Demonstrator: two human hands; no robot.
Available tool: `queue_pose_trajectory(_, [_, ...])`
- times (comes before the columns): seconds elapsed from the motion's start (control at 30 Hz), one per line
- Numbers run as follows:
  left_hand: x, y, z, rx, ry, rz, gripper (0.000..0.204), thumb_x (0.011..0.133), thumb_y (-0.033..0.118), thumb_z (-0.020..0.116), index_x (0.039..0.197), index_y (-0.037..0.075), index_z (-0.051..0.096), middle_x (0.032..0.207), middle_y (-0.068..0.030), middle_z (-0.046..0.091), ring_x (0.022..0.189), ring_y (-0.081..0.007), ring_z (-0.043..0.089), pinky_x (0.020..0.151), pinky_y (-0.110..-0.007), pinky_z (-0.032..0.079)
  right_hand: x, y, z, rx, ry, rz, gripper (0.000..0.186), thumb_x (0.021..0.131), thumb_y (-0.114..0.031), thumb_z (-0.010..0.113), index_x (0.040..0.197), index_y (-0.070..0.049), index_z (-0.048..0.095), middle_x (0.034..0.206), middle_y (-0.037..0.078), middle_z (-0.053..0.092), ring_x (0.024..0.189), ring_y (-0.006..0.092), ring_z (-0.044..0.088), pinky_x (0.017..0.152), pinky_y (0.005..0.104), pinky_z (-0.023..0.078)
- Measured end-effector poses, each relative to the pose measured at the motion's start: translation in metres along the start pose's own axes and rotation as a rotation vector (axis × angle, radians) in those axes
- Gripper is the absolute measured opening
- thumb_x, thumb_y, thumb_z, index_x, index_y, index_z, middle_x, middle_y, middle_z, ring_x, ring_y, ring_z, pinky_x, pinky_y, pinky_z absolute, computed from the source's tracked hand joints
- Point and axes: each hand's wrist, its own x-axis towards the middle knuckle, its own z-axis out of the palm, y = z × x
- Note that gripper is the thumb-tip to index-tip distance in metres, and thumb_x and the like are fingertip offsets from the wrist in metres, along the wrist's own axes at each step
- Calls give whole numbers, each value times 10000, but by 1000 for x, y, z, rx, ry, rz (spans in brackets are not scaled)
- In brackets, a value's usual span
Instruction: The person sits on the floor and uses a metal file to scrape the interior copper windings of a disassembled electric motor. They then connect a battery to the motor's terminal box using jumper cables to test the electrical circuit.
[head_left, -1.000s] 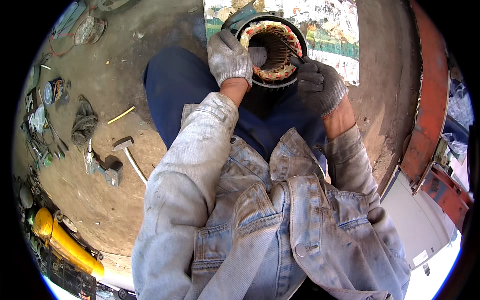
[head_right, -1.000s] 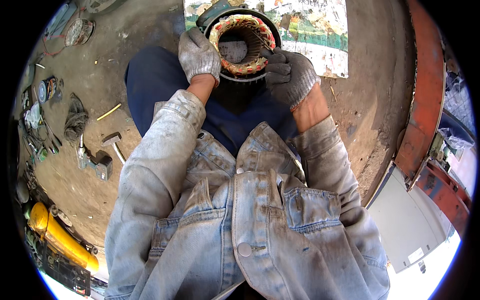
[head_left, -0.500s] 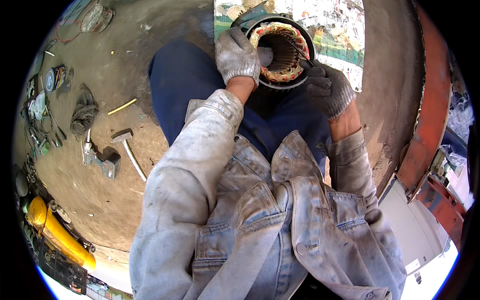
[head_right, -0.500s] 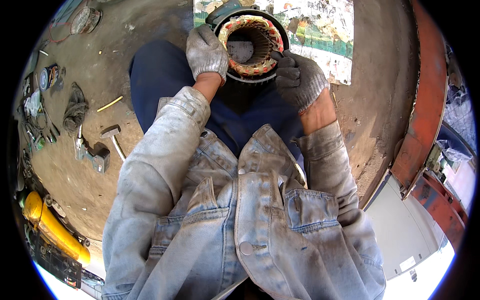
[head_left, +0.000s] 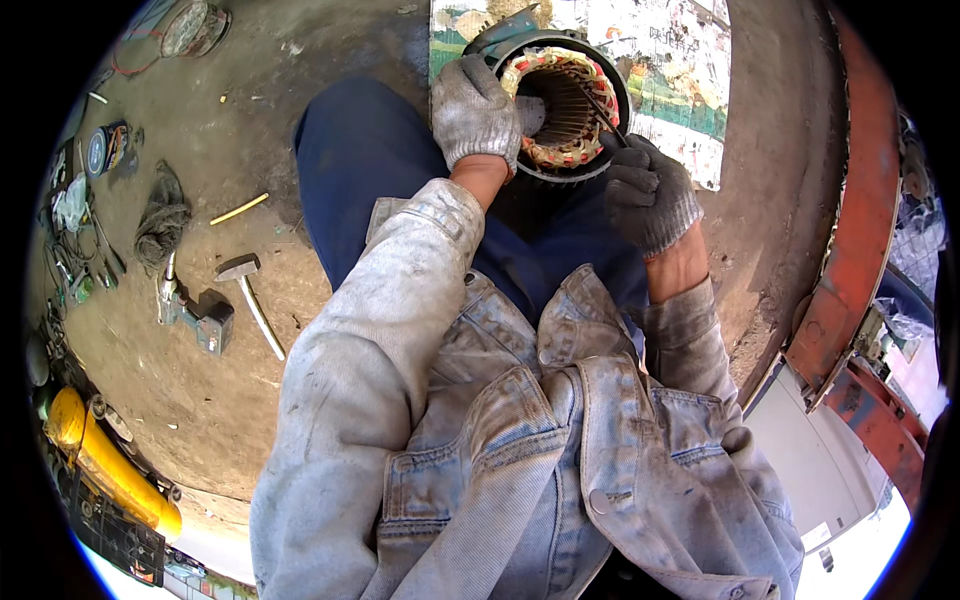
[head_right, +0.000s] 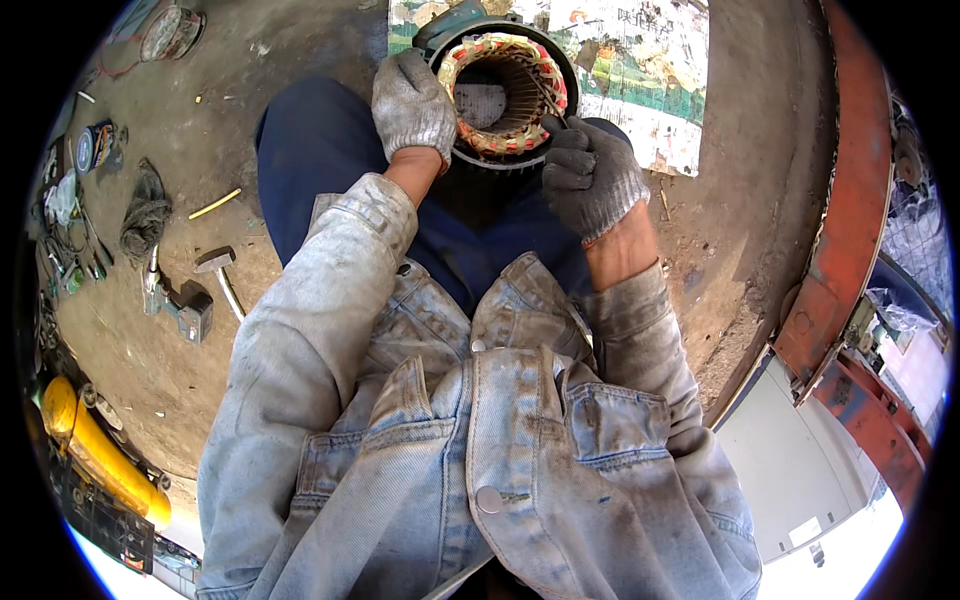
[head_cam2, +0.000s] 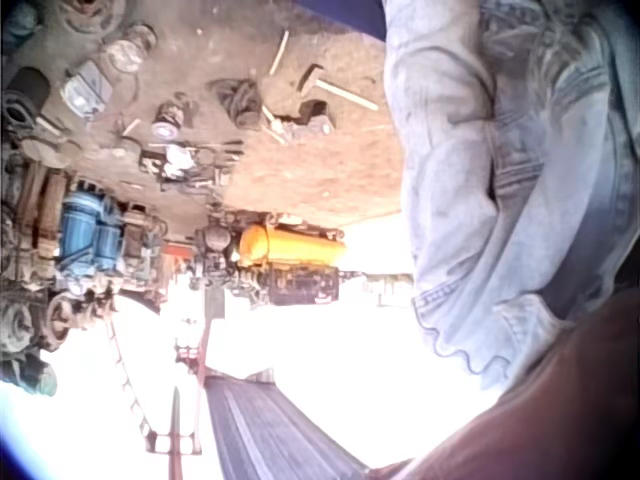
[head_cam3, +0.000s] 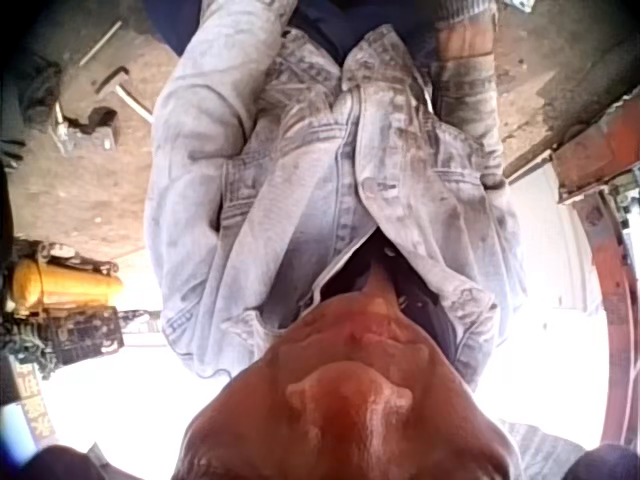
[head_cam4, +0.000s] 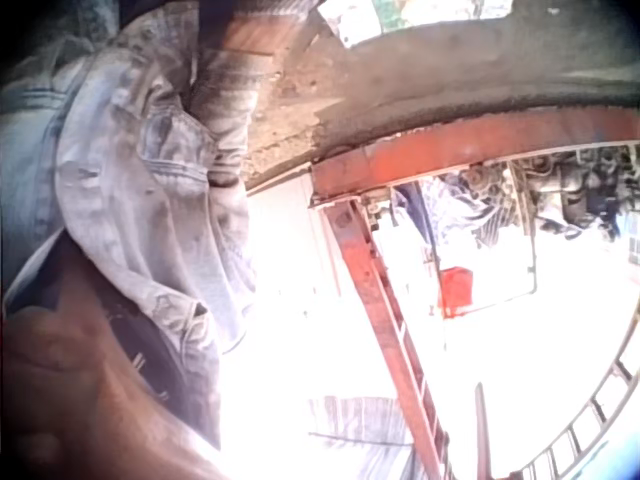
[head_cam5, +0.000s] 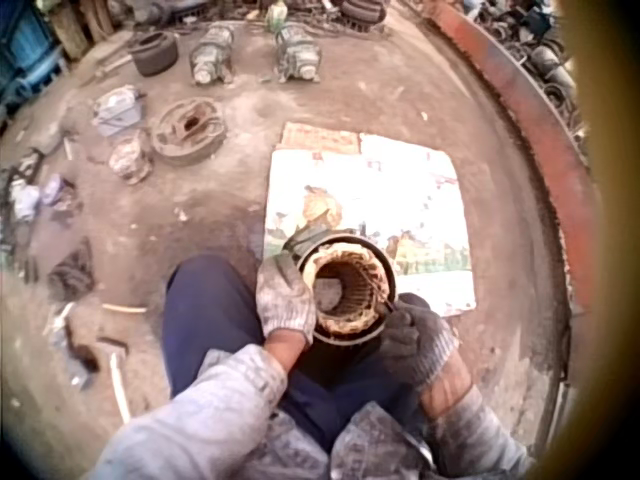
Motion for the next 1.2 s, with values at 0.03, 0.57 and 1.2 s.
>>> queue_pose_trajectory(0.03, [-1, 1, 1, 17, 7, 40, 382, 1059, 331, 450, 1072, 4, 647, 1047, -283, 660, 1004, -510, 607, 907, -558, 481, 1, -1, 0, 37, -10, 4, 404, 1120, -209, 415, 1320, 117, 547, 691, -42, 489, 492, 61, 413, 408, 235, 346])
queue_pose_trajectory(0.57, [-2, 2, 2, 55, -13, 99, 338, 1051, 299, 461, 1055, 13, 640, 1042, -269, 655, 995, -485, 619, 893, -550, 499, 7, 3, -3, 20, -1, -66, 323, 1128, -188, 394, 1208, 86, 546, 692, -52, 497, 480, 45, 435, 390, 220, 350])
queue_pose_trajectory(1.2, [-2, -13, 7, 223, 91, 323, 325, 1047, 286, 466, 1074, 14, 642, 1021, -272, 653, 972, -472, 630, 861, -540, 513, 24, -5, 7, -189, 1, 6, 305, 1128, -211, 410, 1120, 35, 590, 669, -43, 501, 446, 56, 402, 358, 226, 330])
